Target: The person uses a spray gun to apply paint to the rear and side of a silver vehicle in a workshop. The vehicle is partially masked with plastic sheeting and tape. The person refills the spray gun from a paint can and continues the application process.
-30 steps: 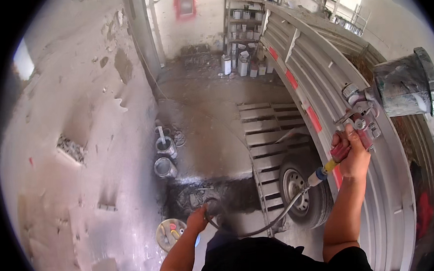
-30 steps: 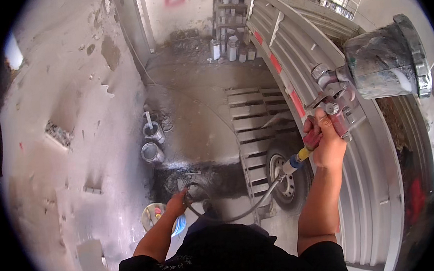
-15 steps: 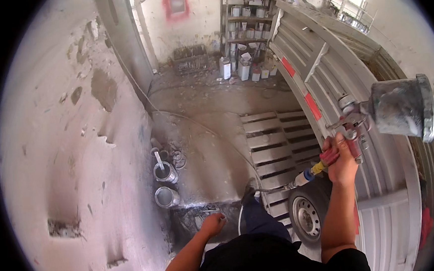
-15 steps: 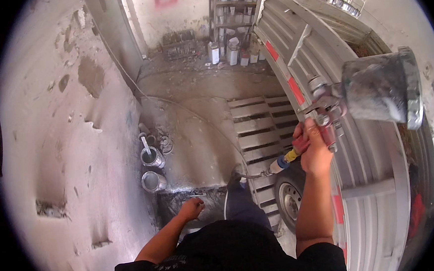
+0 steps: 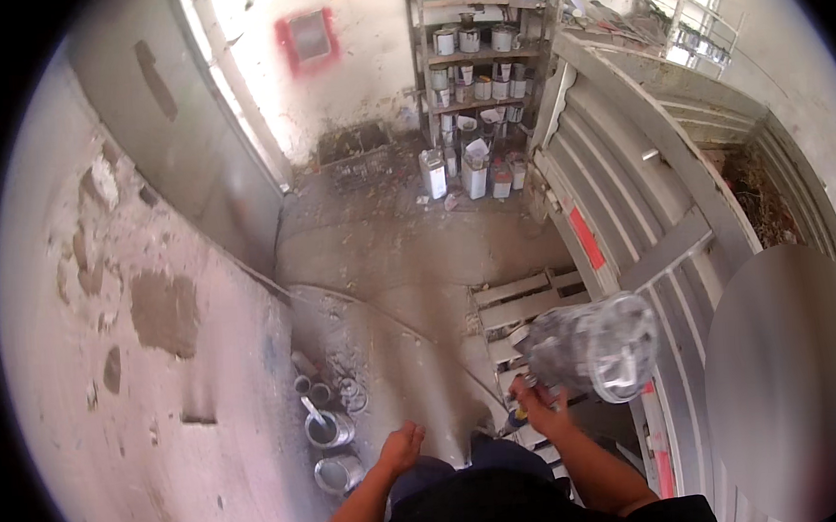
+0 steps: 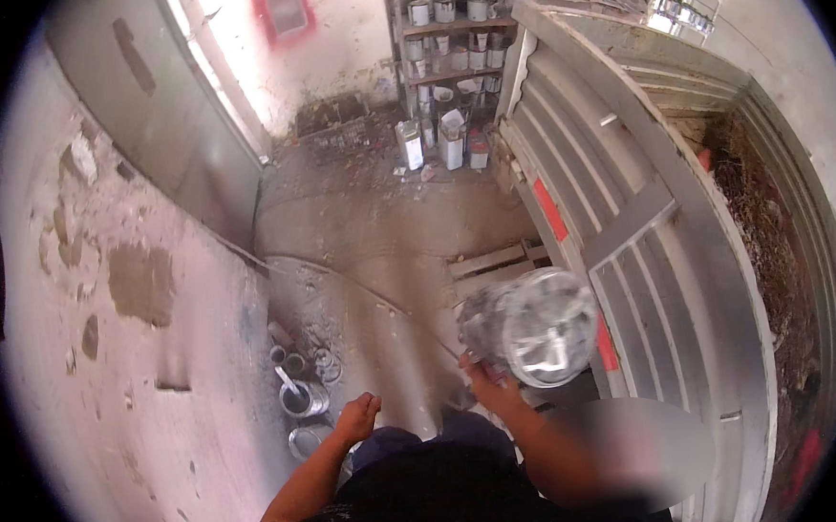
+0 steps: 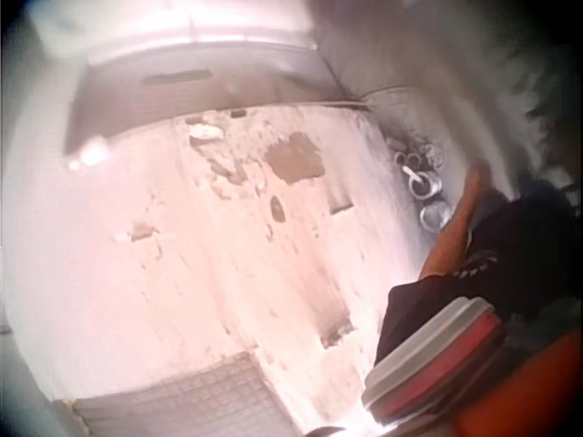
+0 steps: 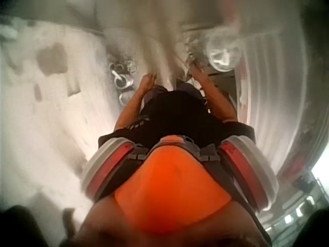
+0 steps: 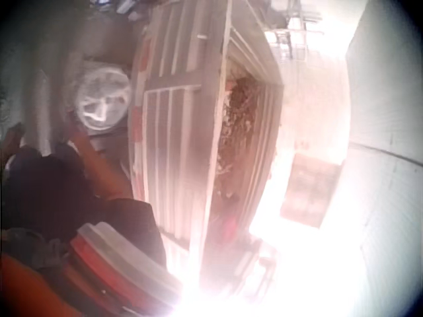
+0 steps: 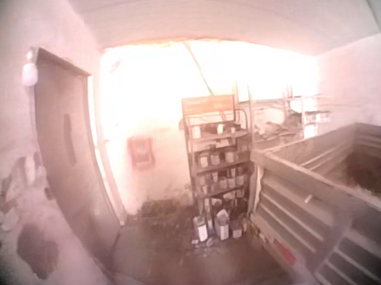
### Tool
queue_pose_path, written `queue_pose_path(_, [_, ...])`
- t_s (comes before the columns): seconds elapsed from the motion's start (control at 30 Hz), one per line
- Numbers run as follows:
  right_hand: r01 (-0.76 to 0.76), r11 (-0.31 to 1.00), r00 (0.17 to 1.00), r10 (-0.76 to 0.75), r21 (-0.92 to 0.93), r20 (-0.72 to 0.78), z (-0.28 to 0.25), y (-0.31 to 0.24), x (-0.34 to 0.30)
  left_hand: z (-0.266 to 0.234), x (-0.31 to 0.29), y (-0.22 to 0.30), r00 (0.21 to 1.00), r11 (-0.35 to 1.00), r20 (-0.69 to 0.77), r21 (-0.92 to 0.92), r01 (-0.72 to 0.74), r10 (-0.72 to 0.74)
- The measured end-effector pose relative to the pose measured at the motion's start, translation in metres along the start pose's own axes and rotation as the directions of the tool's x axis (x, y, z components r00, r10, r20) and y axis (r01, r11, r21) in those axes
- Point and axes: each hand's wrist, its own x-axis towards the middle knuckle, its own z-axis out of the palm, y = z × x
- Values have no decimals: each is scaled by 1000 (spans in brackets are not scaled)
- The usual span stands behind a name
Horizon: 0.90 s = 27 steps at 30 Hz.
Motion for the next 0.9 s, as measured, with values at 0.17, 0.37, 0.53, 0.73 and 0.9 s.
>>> queue_pose_path(0.17, [171, 985, 971, -168, -1, 172, 29, 4, 60, -36, 90, 54, 953, 987, 261, 5, -163, 156])
queue_pose_path(0.37, [339, 936, 940, -341, -91, -3, 62, -76, 81, -56, 198, 70, 545, 798, 658, -144, -586, 519])
queue_pose_path(0.53, [399, 913, 829, -320, 84, -459, 92, -120, 80, -60, 250, 78, 141, 708, 860, -299, -640, 491])
queue_pose_path(0.73, [233, 972, 631, -124, 35, -766, 142, -115, 62, -45, 269, 69, -248, 656, 867, -491, -574, 432])
queue_pose_path(0.9, [133, 982, 329, -171, -133, -929, 178, -115, 24, -66, 217, 132, -213, 485, 691, -661, -572, 691])
